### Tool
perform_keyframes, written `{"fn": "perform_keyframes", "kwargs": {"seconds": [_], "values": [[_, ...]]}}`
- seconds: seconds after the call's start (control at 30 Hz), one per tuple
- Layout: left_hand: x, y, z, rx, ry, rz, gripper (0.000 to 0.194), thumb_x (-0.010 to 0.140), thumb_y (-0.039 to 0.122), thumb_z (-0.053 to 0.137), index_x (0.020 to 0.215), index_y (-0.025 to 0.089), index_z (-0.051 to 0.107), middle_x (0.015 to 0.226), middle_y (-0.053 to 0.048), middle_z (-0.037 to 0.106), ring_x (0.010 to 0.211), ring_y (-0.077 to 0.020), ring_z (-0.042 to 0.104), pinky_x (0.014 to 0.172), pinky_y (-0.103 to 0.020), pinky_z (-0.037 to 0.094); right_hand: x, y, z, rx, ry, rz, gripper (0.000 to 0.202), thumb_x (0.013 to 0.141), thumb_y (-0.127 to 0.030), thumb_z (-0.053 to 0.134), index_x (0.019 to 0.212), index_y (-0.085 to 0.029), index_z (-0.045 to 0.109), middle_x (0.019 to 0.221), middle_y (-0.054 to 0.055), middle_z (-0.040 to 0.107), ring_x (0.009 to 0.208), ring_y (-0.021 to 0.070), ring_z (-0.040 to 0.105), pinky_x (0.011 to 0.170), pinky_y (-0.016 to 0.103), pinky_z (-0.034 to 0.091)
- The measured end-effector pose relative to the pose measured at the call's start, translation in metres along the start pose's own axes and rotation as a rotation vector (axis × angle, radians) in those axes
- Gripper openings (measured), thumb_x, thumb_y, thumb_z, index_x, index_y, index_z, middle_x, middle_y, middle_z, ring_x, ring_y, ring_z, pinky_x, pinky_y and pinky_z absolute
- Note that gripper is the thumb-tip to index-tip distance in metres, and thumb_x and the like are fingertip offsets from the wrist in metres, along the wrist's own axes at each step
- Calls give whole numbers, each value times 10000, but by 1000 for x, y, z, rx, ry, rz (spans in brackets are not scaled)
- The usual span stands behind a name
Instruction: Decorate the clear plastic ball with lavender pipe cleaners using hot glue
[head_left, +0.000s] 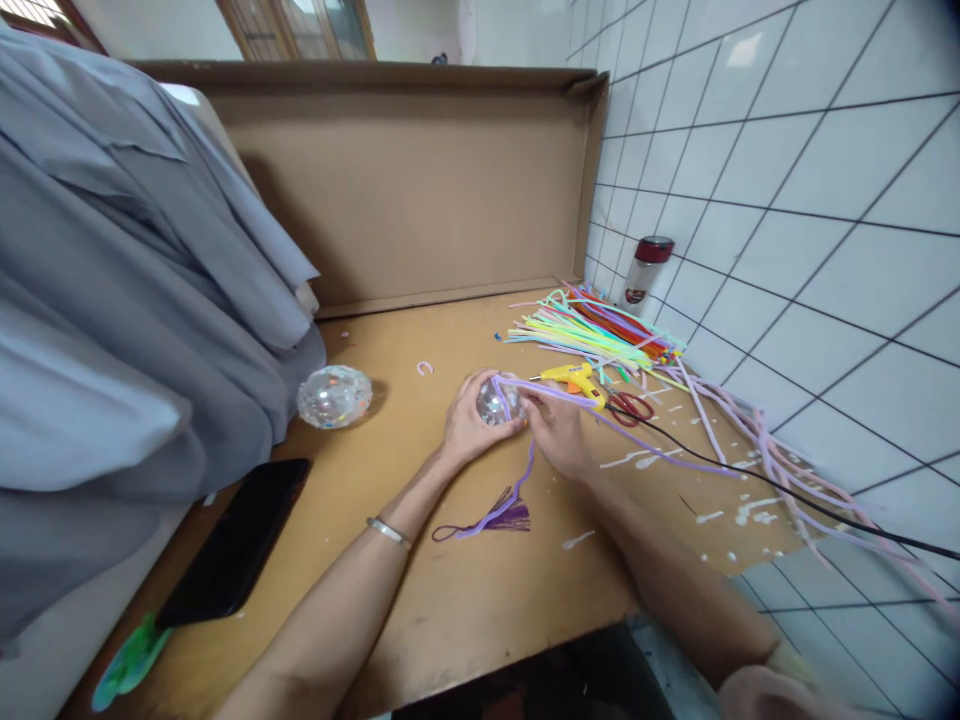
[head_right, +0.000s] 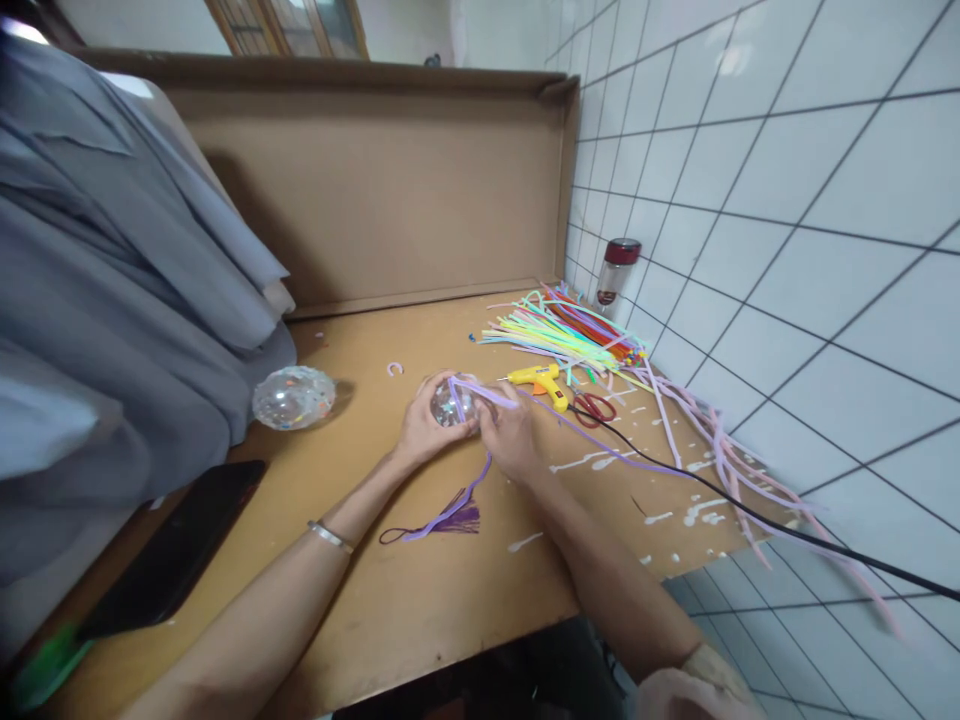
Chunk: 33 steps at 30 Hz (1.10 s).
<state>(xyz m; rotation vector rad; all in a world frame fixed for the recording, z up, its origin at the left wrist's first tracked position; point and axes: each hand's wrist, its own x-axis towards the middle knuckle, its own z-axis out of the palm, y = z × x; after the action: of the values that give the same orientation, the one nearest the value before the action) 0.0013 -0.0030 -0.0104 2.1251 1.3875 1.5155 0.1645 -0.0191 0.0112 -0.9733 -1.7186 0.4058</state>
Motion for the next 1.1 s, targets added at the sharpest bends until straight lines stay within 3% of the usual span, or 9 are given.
{"fn": "perform_keyframes", "kwargs": {"seconds": [0.2, 0.4, 0.53, 0.63, 0.83, 0.97, 1.1], "values": [[0, 5, -3, 1, 0, -33, 659, 621, 352, 809, 1206, 226, 535, 1226, -96, 624, 1138, -282, 630, 999, -486, 533, -2, 2, -11, -104, -41, -28, 242, 884, -218, 483, 960, -232, 712, 961, 68, 687, 938, 222, 631, 871, 373, 509], [1, 4, -1, -24, 18, -25, 647, 594, 330, 829, 1175, 288, 546, 1206, -80, 635, 1094, -322, 642, 954, -580, 541, 11, 29, -66, -291, 41, 34, 241, 850, -203, 498, 931, -203, 724, 942, 88, 708, 929, 234, 635, 859, 381, 503], [1, 2, 0, -25, 14, -35, 660, 589, 323, 835, 1181, 289, 547, 1210, -91, 635, 1107, -332, 637, 952, -583, 538, 39, 47, -97, -544, 100, 170, 312, 853, -189, 447, 975, -182, 734, 984, 96, 719, 945, 243, 638, 870, 382, 494], [0, 2, 0, -55, 22, -23, 674, 588, 318, 842, 1194, 298, 546, 1216, -90, 632, 1111, -337, 635, 951, -583, 536, 69, 60, -108, -761, 54, 369, 394, 875, -156, 382, 1090, -138, 712, 1090, 130, 717, 995, 245, 645, 880, 354, 485], [0, 4, -2, -39, 7, -39, 666, 601, 326, 835, 1199, 298, 543, 1216, -85, 632, 1121, -336, 628, 962, -593, 525, 110, 80, -112, -925, -94, 462, 371, 833, -65, 402, 983, -108, 739, 922, 174, 736, 889, 266, 662, 762, 329, 450], [0, 3, -2, -24, -6, -42, 688, 597, 335, 830, 1215, 252, 540, 1241, -92, 618, 1129, -332, 625, 981, -540, 533, 103, 84, -101, -1007, -275, 394, 279, 775, -59, 528, 927, -128, 752, 966, 192, 732, 951, 287, 643, 813, 360, 438], [0, 4, -3, -4, -17, -43, 685, 609, 336, 821, 1217, 209, 532, 1231, -96, 613, 1130, -319, 622, 992, -507, 532, 91, 80, -95, -1088, -370, 320, 256, 804, -55, 523, 908, -123, 747, 1033, 231, 706, 1063, 312, 584, 888, 407, 399]]}}
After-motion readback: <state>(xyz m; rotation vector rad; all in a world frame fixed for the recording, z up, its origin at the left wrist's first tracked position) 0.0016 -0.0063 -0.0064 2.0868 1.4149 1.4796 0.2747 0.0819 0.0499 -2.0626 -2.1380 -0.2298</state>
